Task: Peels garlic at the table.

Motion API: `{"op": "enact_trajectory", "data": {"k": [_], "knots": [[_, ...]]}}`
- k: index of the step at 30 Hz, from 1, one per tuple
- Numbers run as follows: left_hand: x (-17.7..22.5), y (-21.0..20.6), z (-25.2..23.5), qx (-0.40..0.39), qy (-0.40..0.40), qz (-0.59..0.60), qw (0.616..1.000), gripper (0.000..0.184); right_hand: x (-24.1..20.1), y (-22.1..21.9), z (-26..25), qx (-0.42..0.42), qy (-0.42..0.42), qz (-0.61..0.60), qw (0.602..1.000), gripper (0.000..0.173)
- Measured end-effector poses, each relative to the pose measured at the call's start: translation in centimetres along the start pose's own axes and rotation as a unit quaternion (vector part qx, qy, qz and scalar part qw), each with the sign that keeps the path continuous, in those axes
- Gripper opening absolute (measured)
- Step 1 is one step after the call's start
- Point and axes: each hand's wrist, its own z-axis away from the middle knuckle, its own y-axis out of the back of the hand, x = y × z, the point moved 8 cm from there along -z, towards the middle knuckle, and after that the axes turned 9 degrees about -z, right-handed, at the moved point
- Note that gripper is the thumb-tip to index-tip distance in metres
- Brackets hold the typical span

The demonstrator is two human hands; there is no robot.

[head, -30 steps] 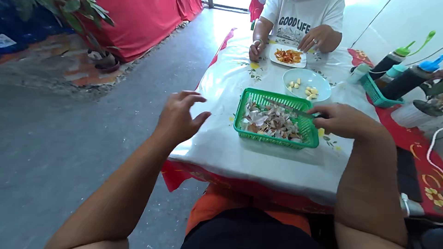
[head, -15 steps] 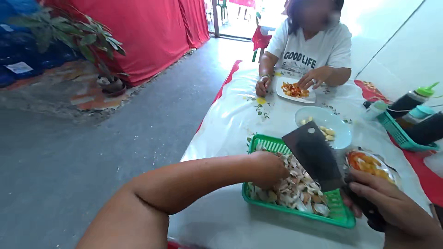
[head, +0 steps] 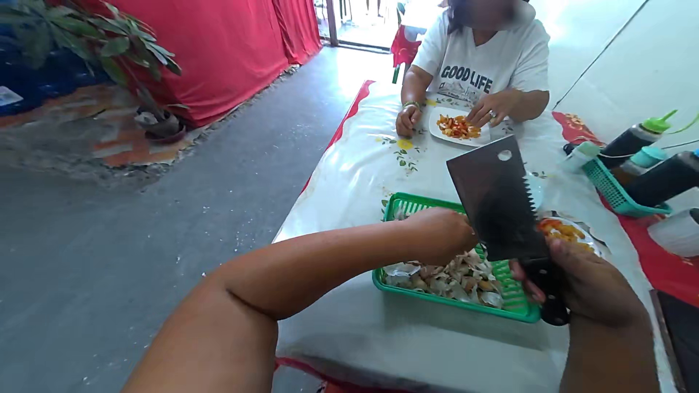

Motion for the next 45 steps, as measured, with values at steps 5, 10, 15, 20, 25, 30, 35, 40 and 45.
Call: {"op": "enact_trajectory", "data": {"k": [5,10,15,20,25,30,35,40,45], "knots": [[1.5,-3.7,-1.9,-0.169,-0.038,-0.044,0.984,0.029,-0.4,0.2,-0.1,0.035,0.005,-0.027,0.999,0.047],[1.0,-2.3,-1.6,-0.195,0.07,-0.031,0.978,0.027,-0.3,-0.4,-0.2,0.033,-0.018,-0.03,0.999,0.046],[-0.9,-2.9,-1.0,-0.161,0.146,-0.036,0.975,0.018,-0.3,-0.5,-0.1,0.03,-0.019,-0.044,0.998,0.049],[-1.5,-3.8,-0.5,-0.157,0.204,-0.021,0.966,0.027,-0.2,-0.6,-0.1,0.027,-0.014,-0.068,0.997,0.047],[-1.1,-3.3,-0.6,-0.158,0.255,-0.047,0.953,0.019,-0.5,-1.4,-0.3,-0.001,0.002,-0.101,0.995,0.056],[-1.8,-2.9,-1.0,-0.147,0.244,-0.043,0.958,0.021,-2.1,-2.8,-1.4,0.103,0.002,-0.132,0.986,0.054],[-1.5,-1.6,0.7,-0.078,0.252,0.027,0.964,0.022,-2.0,-3.8,-1.8,0.102,0.01,-0.106,0.989,0.041],[-1.0,-0.1,4.7,0.015,0.318,0.137,0.938,0.034,-0.3,-4.6,-1.8,0.031,-0.023,-0.04,0.998,0.026],[-1.8,0.3,8.0,0.223,0.305,0.209,0.902,0.023,0.3,-4.8,-1.9,0.049,-0.03,-0.012,0.998,0.023]]}}
